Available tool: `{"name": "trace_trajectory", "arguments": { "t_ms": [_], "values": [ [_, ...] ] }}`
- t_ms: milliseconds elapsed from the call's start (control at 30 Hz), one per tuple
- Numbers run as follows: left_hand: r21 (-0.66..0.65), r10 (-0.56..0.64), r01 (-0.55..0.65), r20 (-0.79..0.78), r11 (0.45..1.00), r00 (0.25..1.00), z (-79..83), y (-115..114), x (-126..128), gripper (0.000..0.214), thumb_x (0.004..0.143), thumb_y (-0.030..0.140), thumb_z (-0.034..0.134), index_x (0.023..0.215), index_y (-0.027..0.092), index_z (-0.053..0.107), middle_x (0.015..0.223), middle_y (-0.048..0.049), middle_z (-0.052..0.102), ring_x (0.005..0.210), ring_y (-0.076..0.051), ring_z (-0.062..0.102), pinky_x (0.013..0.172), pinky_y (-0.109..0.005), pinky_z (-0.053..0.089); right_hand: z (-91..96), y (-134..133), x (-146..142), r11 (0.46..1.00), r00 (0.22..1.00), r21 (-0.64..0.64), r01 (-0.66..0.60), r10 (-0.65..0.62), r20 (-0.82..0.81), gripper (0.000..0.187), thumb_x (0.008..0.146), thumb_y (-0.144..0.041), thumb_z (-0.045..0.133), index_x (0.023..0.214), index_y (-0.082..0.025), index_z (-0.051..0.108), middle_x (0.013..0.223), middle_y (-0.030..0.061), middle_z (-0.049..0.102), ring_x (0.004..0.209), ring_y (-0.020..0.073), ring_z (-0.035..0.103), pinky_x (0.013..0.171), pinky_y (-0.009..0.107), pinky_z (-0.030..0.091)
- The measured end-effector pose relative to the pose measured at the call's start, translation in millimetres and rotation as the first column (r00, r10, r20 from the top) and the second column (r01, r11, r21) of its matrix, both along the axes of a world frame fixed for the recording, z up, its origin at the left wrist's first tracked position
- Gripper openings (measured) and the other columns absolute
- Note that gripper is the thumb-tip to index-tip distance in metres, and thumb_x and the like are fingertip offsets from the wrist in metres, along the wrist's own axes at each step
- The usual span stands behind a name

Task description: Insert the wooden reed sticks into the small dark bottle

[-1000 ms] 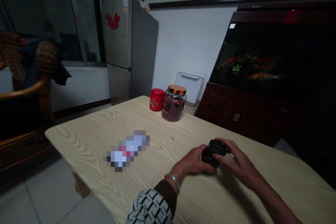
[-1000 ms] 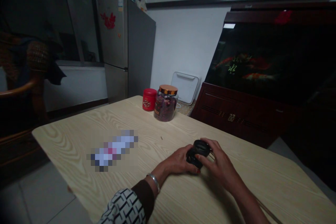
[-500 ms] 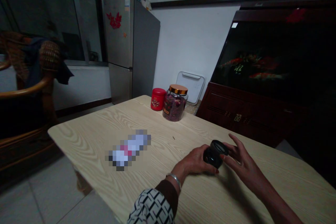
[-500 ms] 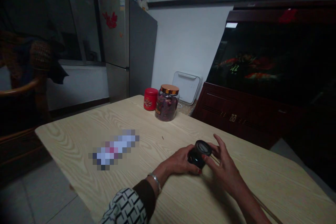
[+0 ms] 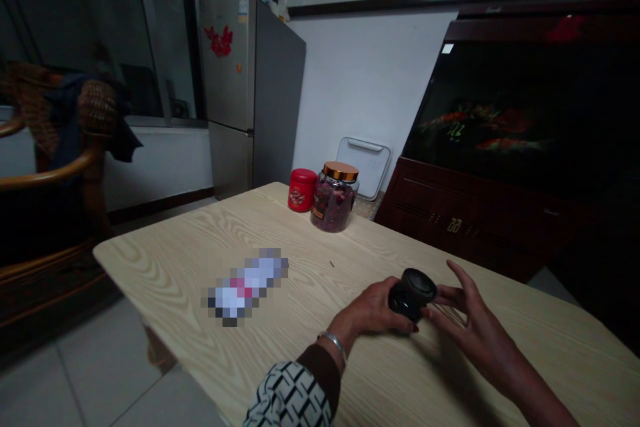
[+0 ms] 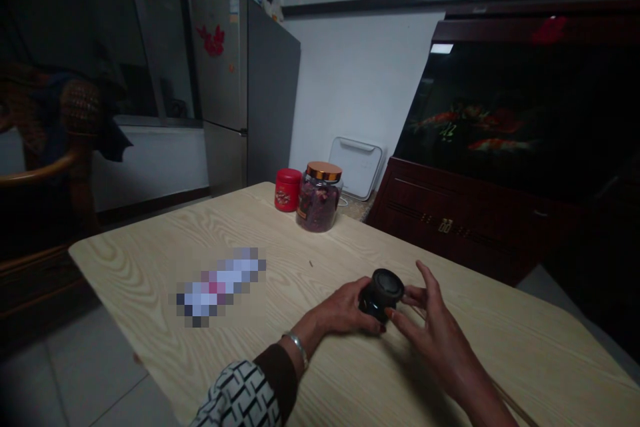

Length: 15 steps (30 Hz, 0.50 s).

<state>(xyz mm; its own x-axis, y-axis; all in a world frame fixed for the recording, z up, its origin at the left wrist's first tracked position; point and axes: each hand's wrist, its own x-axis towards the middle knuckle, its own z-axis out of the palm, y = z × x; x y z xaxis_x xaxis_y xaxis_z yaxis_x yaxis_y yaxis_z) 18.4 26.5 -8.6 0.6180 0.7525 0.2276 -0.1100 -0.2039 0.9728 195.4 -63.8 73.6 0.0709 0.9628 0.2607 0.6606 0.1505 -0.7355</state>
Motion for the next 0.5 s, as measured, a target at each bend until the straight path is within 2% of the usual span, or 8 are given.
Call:
{"name": "trace_trajectory", "arguments": {
  "t_ms": [67,133,200,267,333,400,467,500],
  "values": [
    [-0.001,0.002,-0.002,0.001,1.0,1.0,-1.2,0.4,0.7,0.077,0.052,0.029,0.09,0.121,0.016,0.059,0.11,-0.0095,0.066,0.1,-0.025,0.061,0.086,-0.034,0.049,-1.9,-2.8,1.9,0.996,0.995,0.036,0.08,-0.081,0.052,0.101,0.076,-0.063,0.066,0.154,-0.023,0.016,0.11,0.0137,0.065,0.105,0.0324,0.066,0.096,0.055,0.049],
    [0.005,0.01,-0.01,0.003,1.0,1.0,-1.7,0.4,1.0,0.078,0.051,0.029,0.091,0.121,0.016,0.059,0.11,-0.0094,0.066,0.1,-0.024,0.061,0.086,-0.033,0.049,-0.9,-3.8,0.2,0.991,0.99,0.085,0.101,-0.108,0.085,0.104,0.073,-0.064,0.067,0.154,-0.024,0.015,0.119,0.0159,0.062,0.111,0.0341,0.063,0.096,0.055,0.048],
    [0.012,0.021,-0.021,0.005,1.0,1.0,-1.2,0.1,0.6,0.077,0.052,0.03,0.091,0.121,0.016,0.059,0.11,-0.0091,0.066,0.099,-0.024,0.061,0.085,-0.033,0.049,2.7,-3.9,-4.6,0.992,0.992,0.108,0.06,-0.072,0.107,0.106,0.073,-0.062,0.067,0.155,-0.025,0.011,0.136,0.0194,0.052,0.127,0.0363,0.053,0.102,0.056,0.044],
    [0.029,0.026,-0.026,-0.005,0.999,1.0,-0.1,-0.1,-0.1,0.076,0.053,0.032,0.091,0.12,0.016,0.059,0.109,-0.0087,0.067,0.098,-0.024,0.061,0.083,-0.033,0.048,7.1,-5.1,-9.4,0.997,0.993,0.078,-0.014,0.004,0.116,0.105,0.076,-0.061,0.064,0.156,-0.026,0.006,0.144,0.0197,0.046,0.134,0.0355,0.047,0.106,0.055,0.041],
    [0.043,0.025,-0.024,-0.019,0.999,1.0,0.6,-0.2,-0.6,0.076,0.053,0.033,0.091,0.12,0.016,0.06,0.109,-0.0087,0.067,0.098,-0.024,0.06,0.083,-0.033,0.048,10.0,-8.5,-10.7,0.999,0.993,0.042,-0.021,0.015,0.119,0.103,0.078,-0.061,0.061,0.155,-0.026,0.004,0.135,0.0183,0.055,0.124,0.034,0.057,0.101,0.055,0.045],
    [0.035,0.024,-0.023,-0.022,0.999,0.999,0.4,0.0,-0.3,0.077,0.051,0.032,0.092,0.12,0.015,0.06,0.109,-0.0091,0.067,0.099,-0.024,0.06,0.083,-0.033,0.048,10.3,-13.3,-7.9,0.996,0.986,0.061,0.066,-0.074,0.149,0.1,0.078,-0.062,0.061,0.155,-0.025,0.007,0.112,0.0131,0.065,0.101,0.0317,0.067,0.092,0.054,0.05],
    [0.01,0.02,-0.02,-0.01,1.0,1.0,-0.2,0.0,0.4,0.078,0.051,0.03,0.092,0.12,0.015,0.06,0.109,-0.0096,0.066,0.099,-0.024,0.06,0.084,-0.033,0.048,8.6,-16.6,-4.1,0.982,0.969,0.112,0.152,-0.171,0.178,0.097,0.078,-0.063,0.062,0.153,-0.024,0.015,0.095,0.0076,0.065,0.085,0.0288,0.067,0.086,0.053,0.052],
    [0.001,0.018,-0.018,-0.003,1.0,1.0,-0.3,-0.2,0.8,0.077,0.051,0.029,0.092,0.12,0.015,0.06,0.11,-0.0097,0.066,0.1,-0.024,0.06,0.085,-0.033,0.048,7.5,-16.9,-3.2,0.978,0.966,0.133,0.163,-0.185,0.178,0.096,0.077,-0.063,0.063,0.152,-0.024,0.018,0.094,0.0073,0.064,0.085,0.0286,0.066,0.087,0.053,0.051]
  ]
}}
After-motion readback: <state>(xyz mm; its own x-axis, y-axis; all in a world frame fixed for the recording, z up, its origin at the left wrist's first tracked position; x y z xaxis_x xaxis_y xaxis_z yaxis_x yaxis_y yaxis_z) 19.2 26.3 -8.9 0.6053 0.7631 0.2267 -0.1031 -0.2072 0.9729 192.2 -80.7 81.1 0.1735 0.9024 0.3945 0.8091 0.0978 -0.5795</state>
